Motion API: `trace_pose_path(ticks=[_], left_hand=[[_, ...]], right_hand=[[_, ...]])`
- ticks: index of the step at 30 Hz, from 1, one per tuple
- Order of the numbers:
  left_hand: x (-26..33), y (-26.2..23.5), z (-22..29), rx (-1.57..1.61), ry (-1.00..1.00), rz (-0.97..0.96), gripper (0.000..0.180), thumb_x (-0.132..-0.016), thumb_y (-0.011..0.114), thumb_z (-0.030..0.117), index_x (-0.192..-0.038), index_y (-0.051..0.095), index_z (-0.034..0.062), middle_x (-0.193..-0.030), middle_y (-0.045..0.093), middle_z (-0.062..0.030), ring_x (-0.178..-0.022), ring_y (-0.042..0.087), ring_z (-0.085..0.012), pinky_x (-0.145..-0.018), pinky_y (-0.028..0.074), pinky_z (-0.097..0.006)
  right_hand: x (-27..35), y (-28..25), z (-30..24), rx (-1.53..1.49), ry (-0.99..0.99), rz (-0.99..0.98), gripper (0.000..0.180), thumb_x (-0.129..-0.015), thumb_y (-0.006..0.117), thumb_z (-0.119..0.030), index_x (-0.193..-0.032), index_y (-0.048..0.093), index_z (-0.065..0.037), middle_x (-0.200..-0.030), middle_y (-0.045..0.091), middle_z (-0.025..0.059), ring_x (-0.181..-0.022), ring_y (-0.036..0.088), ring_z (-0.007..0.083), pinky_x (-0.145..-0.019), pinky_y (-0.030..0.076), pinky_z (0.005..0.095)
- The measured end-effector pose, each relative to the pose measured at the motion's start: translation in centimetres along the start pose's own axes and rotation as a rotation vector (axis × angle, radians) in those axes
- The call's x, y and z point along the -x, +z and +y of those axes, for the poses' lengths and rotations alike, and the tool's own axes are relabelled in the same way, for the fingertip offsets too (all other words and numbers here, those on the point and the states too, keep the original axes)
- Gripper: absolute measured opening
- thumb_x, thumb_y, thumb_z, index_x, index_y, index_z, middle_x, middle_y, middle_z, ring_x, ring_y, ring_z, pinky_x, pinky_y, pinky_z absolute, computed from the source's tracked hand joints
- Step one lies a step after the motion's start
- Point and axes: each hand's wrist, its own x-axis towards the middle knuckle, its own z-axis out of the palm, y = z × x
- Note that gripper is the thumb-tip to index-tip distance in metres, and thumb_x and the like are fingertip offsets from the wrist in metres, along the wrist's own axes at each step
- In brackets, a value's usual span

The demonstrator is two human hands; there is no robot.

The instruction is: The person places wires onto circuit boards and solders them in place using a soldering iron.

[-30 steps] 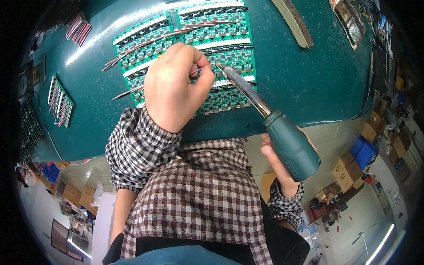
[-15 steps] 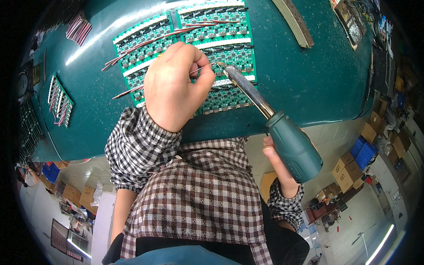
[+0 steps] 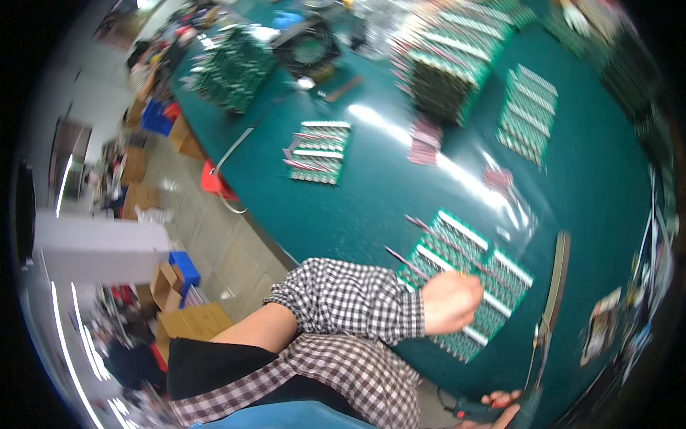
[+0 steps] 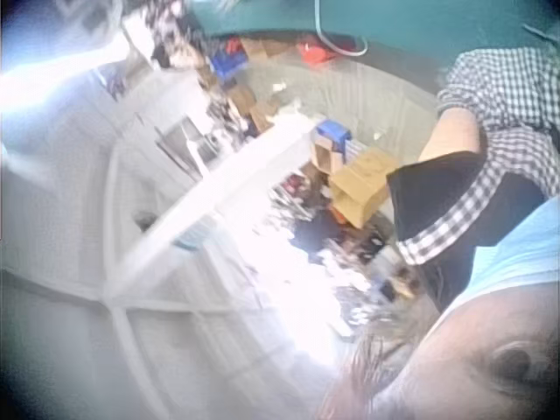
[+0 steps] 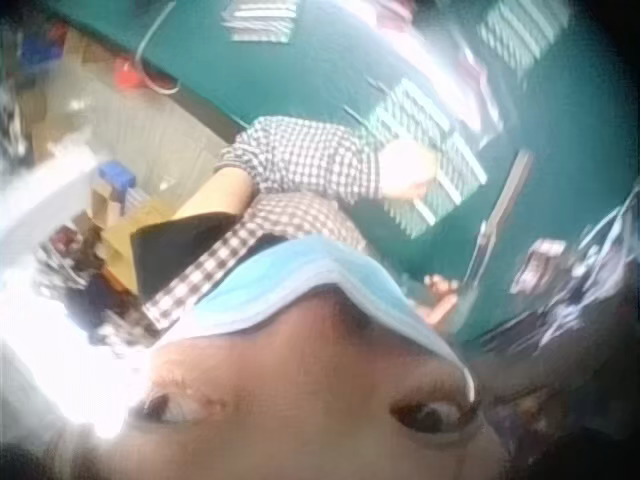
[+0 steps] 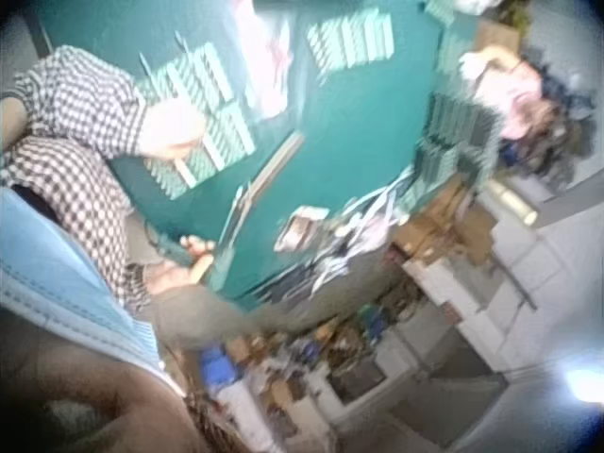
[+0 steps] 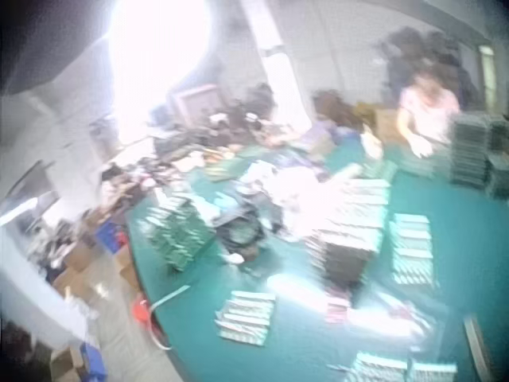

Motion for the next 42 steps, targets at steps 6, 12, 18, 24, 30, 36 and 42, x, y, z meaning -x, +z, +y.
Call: trace_pose_path(ticks=[6,12,18,24,30,36,42], left_hand=[[0.7,0.4,0.2,-0.046,0.001,0.038,0.008,-0.066,0.057,0.005,-0.067,0.050,0.0012,-0.069,0.051,-0.0142,-0.063,0.054,-0.0345,-0.056,0.044,-0.045],[-0.3,-1.2,0.6,-0.077,-0.132,-0.161,0.013,-0.068,0.060,0.011,-0.070,0.056,-0.0012,-0.071,0.057,-0.0194,-0.064,0.059,-0.0378,-0.059,0.048,-0.047],[-0.8,-2.4,0.3,-0.078,-0.097,-0.123,0.006,-0.070,0.063,0.008,-0.071,0.058,0.0043,-0.071,0.058,-0.0118,-0.064,0.060,-0.0292,-0.056,0.047,-0.039],[-1.6,-2.2,0.8,-0.070,-0.112,-0.224,0.008,-0.072,0.064,0.009,-0.072,0.057,0.0055,-0.068,0.054,-0.0071,-0.059,0.055,-0.0228,-0.054,0.043,-0.035],[-0.7,-2.3,0.9,-0.107,-0.092,-0.242,0.009,-0.074,0.064,0.008,-0.076,0.058,0.0025,-0.069,0.056,-0.0074,-0.060,0.056,-0.0180,-0.056,0.045,-0.030],[-0.9,-2.0,0.8,-0.079,-0.054,-0.186,0.009,-0.072,0.063,0.007,-0.072,0.055,0.0033,-0.070,0.056,-0.0118,-0.065,0.057,-0.0310,-0.059,0.045,-0.040],[-1.5,-1.7,0.5,-0.081,-0.060,-0.205,0.008,-0.073,0.064,0.010,-0.075,0.059,0.0035,-0.071,0.056,-0.0080,-0.062,0.056,-0.0216,-0.056,0.044,-0.032]], right_hand=[[-7.3,-5.0,0.3,-0.001,0.082,-0.244,0.029,-0.094,0.050,-0.037,-0.105,0.050,-0.011,-0.093,0.056,0.0049,-0.085,0.055,0.0189,-0.072,0.049,0.0335],[-5.3,-3.3,1.5,-0.080,-0.065,0.320,0.025,-0.088,0.059,-0.027,-0.093,0.059,-0.002,-0.071,0.046,-0.0031,-0.066,0.043,0.0065,-0.059,0.032,0.0206],[-8.0,-5.9,-1.4,-0.095,-0.295,0.138,0.024,-0.089,0.058,-0.021,-0.103,0.058,0.000,-0.077,0.059,0.0032,-0.073,0.060,0.0149,-0.058,0.050,0.0245],[-12.4,-8.4,-0.7,0.381,-0.847,0.365,0.023,-0.085,0.063,-0.011,-0.099,0.062,0.007,-0.087,0.066,0.0113,-0.073,0.066,0.0178,-0.059,0.057,0.0270],[-14.4,-7.9,-1.1,0.319,-0.615,0.327,0.022,-0.078,0.070,-0.006,-0.096,0.065,0.006,-0.089,0.067,0.0110,-0.074,0.066,0.0166,-0.059,0.056,0.0272],[-10.8,-6.4,-1.3,0.410,-0.573,0.333,0.021,-0.083,0.063,-0.004,-0.100,0.063,0.008,-0.094,0.064,0.0151,-0.078,0.067,0.0237,-0.062,0.057,0.0313],[-4.5,-7.1,0.1,0.155,-0.249,-0.008,0.037,-0.092,0.051,-0.014,-0.121,0.047,0.008,-0.100,0.062,0.0181,-0.094,0.064,0.0305,-0.067,0.059,0.0312]])
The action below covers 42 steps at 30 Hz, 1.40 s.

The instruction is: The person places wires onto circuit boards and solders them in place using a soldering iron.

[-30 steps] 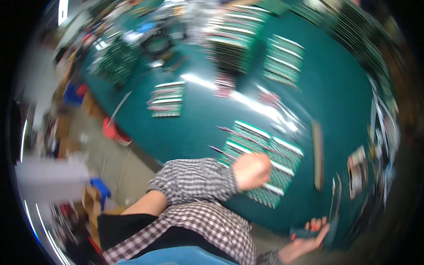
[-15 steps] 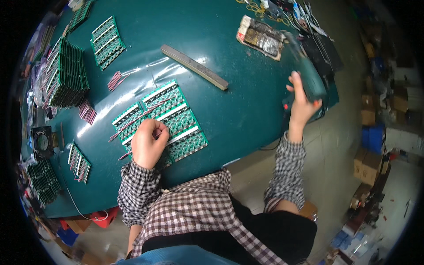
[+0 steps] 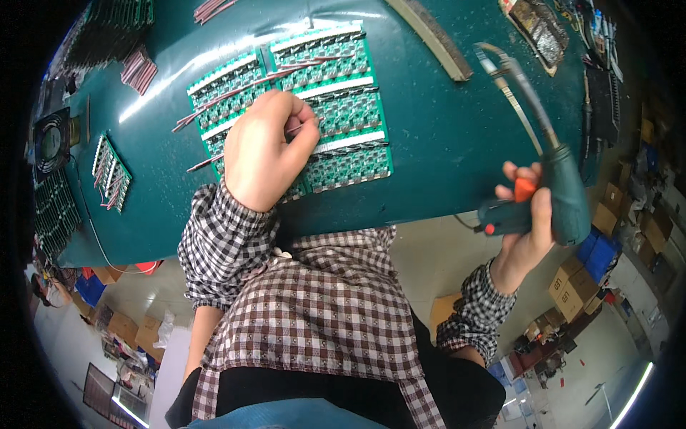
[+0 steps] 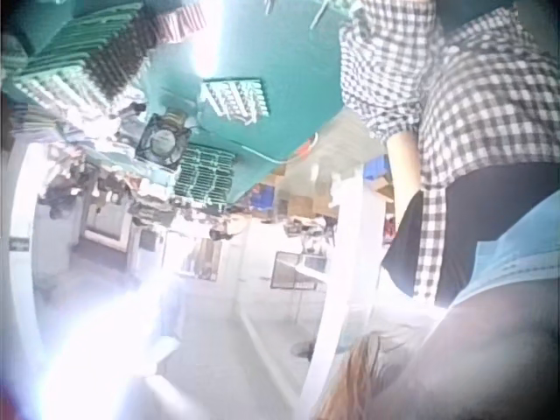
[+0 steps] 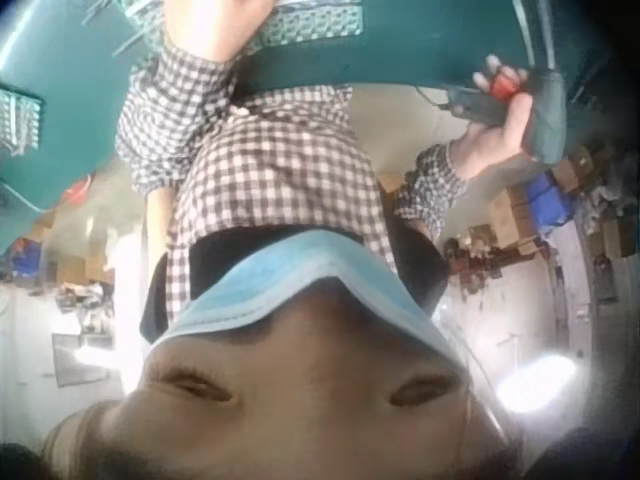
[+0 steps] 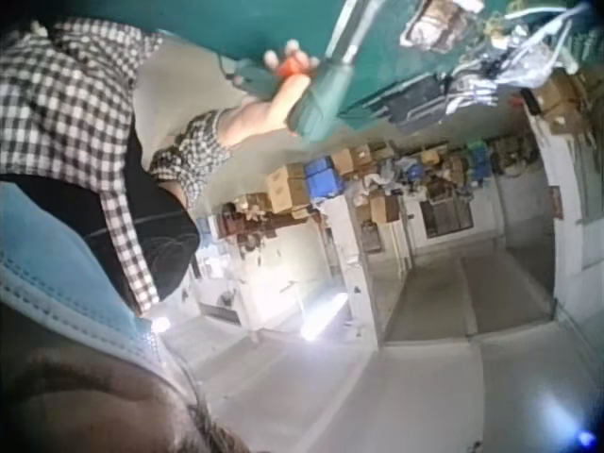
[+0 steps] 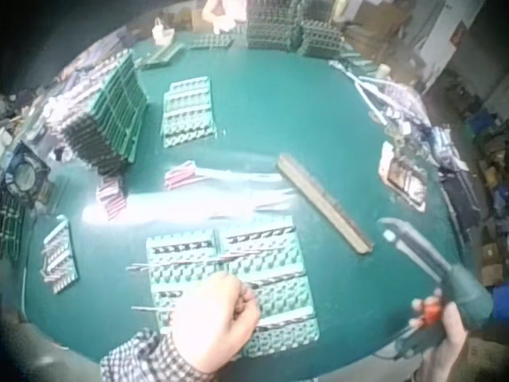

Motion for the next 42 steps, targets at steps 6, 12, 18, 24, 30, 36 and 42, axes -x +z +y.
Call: trace_pose_path(ticks=[6,12,18,24,30,36,42], left_hand=[[0.5,0.2,-0.3,0.014,0.012,0.070,0.008,-0.071,0.065,0.007,-0.074,0.058,0.0039,-0.069,0.055,-0.0070,-0.057,0.055,-0.0206,-0.053,0.044,-0.032],[0.7,0.7,-0.3,0.012,0.034,0.125,0.009,-0.069,0.065,0.003,-0.072,0.057,0.0038,-0.067,0.055,-0.0059,-0.056,0.055,-0.0194,-0.052,0.044,-0.031],[0.5,0.9,-0.3,-0.004,0.035,0.149,0.013,-0.067,0.066,0.001,-0.070,0.054,0.0041,-0.067,0.055,-0.0061,-0.056,0.055,-0.0206,-0.051,0.043,-0.032],[0.4,1.1,-0.4,-0.010,0.054,0.163,0.013,-0.066,0.067,0.000,-0.070,0.054,0.0045,-0.067,0.055,-0.0064,-0.056,0.055,-0.0229,-0.051,0.043,-0.034],[0.5,1.1,-0.3,-0.006,0.067,0.174,0.013,-0.066,0.067,0.001,-0.070,0.055,0.0048,-0.067,0.055,-0.0065,-0.057,0.055,-0.0242,-0.051,0.043,-0.034],[0.6,1.2,-0.3,-0.050,0.068,0.190,0.014,-0.066,0.067,0.002,-0.072,0.055,0.0060,-0.069,0.055,-0.0063,-0.062,0.055,-0.0264,-0.056,0.043,-0.035],[0.6,1.3,-0.3,-0.045,0.066,0.191,0.014,-0.066,0.067,0.002,-0.072,0.055,0.0064,-0.070,0.055,-0.0064,-0.062,0.055,-0.0260,-0.056,0.042,-0.035]], right_hand=[[4.5,2.5,0.2,0.024,0.205,-0.195,0.049,-0.083,0.062,-0.025,-0.117,0.050,0.009,-0.091,0.061,0.0162,-0.085,0.066,0.0306,-0.062,0.059,0.0320],[5.8,3.8,-0.1,0.111,0.272,-0.273,0.041,-0.080,0.065,-0.020,-0.107,0.056,0.009,-0.090,0.061,0.0153,-0.086,0.064,0.0279,-0.066,0.057,0.0324],[6.1,4.2,0.1,0.157,0.279,-0.328,0.033,-0.079,0.067,-0.015,-0.102,0.059,0.008,-0.091,0.062,0.0150,-0.087,0.063,0.0272,-0.069,0.055,0.0323],[6.3,4.3,0.1,0.226,0.252,-0.357,0.034,-0.078,0.068,-0.012,-0.104,0.058,0.007,-0.091,0.062,0.0151,-0.088,0.063,0.0275,-0.070,0.056,0.0345],[6.4,4.6,-0.2,0.246,0.240,-0.356,0.033,-0.079,0.068,-0.008,-0.105,0.058,0.007,-0.090,0.062,0.0152,-0.088,0.063,0.0267,-0.072,0.056,0.0358],[6.4,4.7,0.1,0.270,0.210,-0.385,0.034,-0.078,0.068,-0.007,-0.107,0.057,0.008,-0.090,0.062,0.0157,-0.087,0.063,0.0263,-0.072,0.056,0.0355],[6.6,5.4,-0.1,0.382,0.189,-0.335,0.034,-0.080,0.063,-0.017,-0.102,0.058,0.009,-0.086,0.061,0.0148,-0.079,0.063,0.0254,-0.068,0.055,0.0340]])
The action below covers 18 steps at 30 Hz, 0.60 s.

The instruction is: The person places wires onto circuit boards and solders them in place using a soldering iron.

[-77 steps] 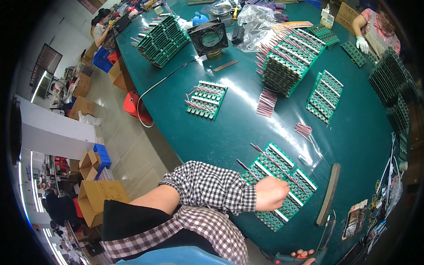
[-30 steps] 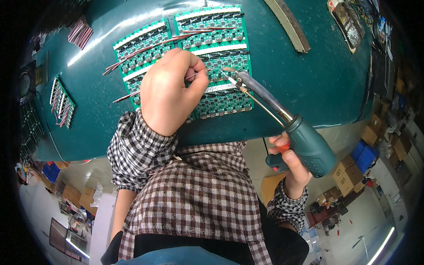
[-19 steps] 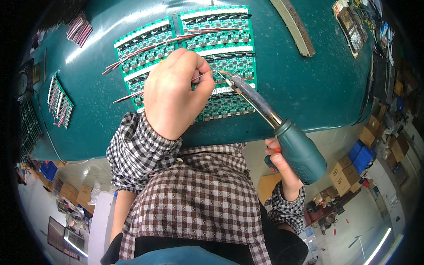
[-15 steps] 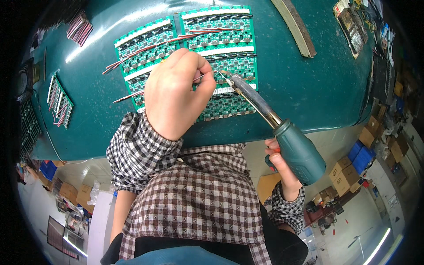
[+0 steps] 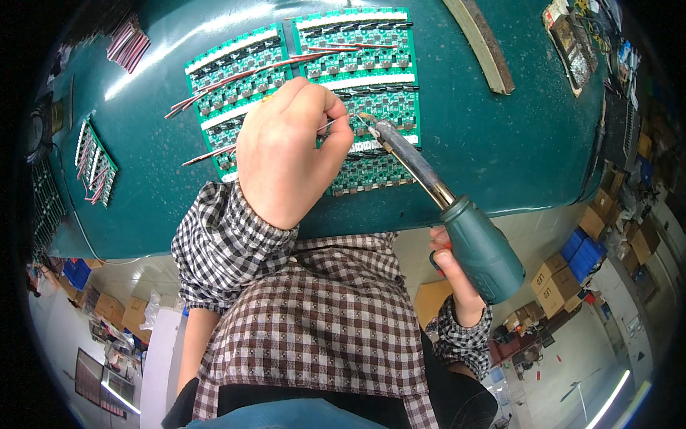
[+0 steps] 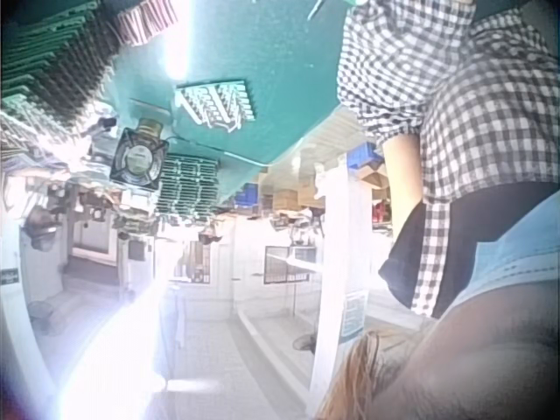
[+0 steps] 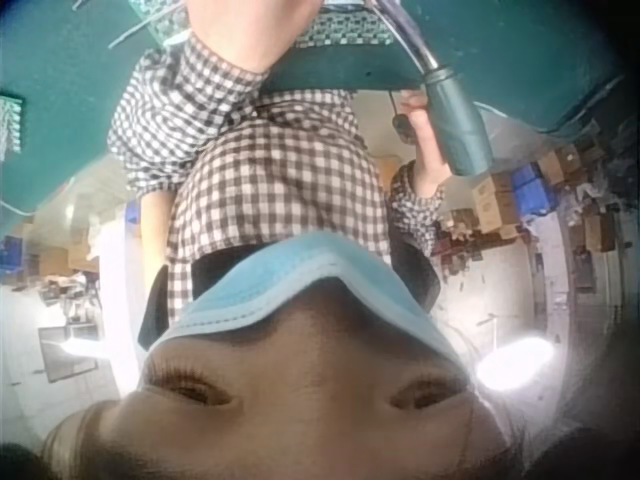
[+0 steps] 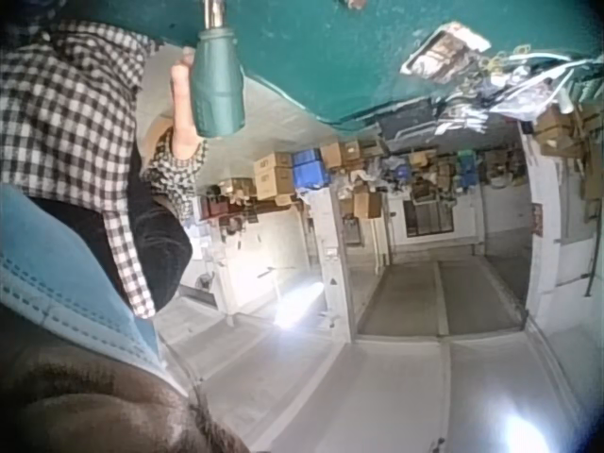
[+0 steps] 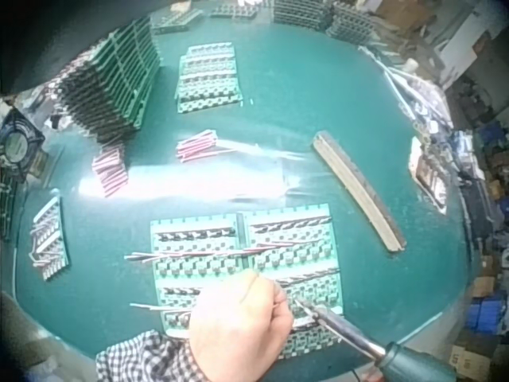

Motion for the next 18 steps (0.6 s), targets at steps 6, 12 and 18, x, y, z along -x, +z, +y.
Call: trace_pose_path(ticks=[6,12,18], left_hand=[[-0.06,-0.05,0.08,0.009,-0.010,-0.023,0.014,-0.066,0.067,0.002,-0.072,0.055,0.0063,-0.070,0.055,-0.0062,-0.061,0.054,-0.0257,-0.057,0.041,-0.035],[-0.04,-0.09,0.08,0.010,-0.007,-0.009,0.013,-0.066,0.067,0.003,-0.072,0.055,0.0064,-0.069,0.055,-0.0059,-0.061,0.054,-0.0250,-0.057,0.041,-0.035],[-0.09,-0.16,0.14,0.005,-0.019,-0.035,0.013,-0.067,0.067,0.003,-0.072,0.056,0.0063,-0.069,0.055,-0.0055,-0.060,0.053,-0.0240,-0.056,0.041,-0.035]], right_hand=[[0.03,0.11,0.06,-0.002,-0.005,0.001,0.036,-0.080,0.064,-0.016,-0.105,0.057,0.009,-0.087,0.061,0.0150,-0.080,0.063,0.0260,-0.068,0.056,0.0338],[-0.11,0.19,-0.20,-0.009,0.006,0.006,0.032,-0.079,0.065,-0.017,-0.098,0.060,0.008,-0.086,0.061,0.0156,-0.081,0.063,0.0266,-0.068,0.055,0.0342],[-0.21,0.38,-0.60,0.024,0.038,0.017,0.030,-0.078,0.067,-0.020,-0.089,0.062,0.007,-0.084,0.061,0.0157,-0.080,0.063,0.0269,-0.070,0.054,0.0355]])
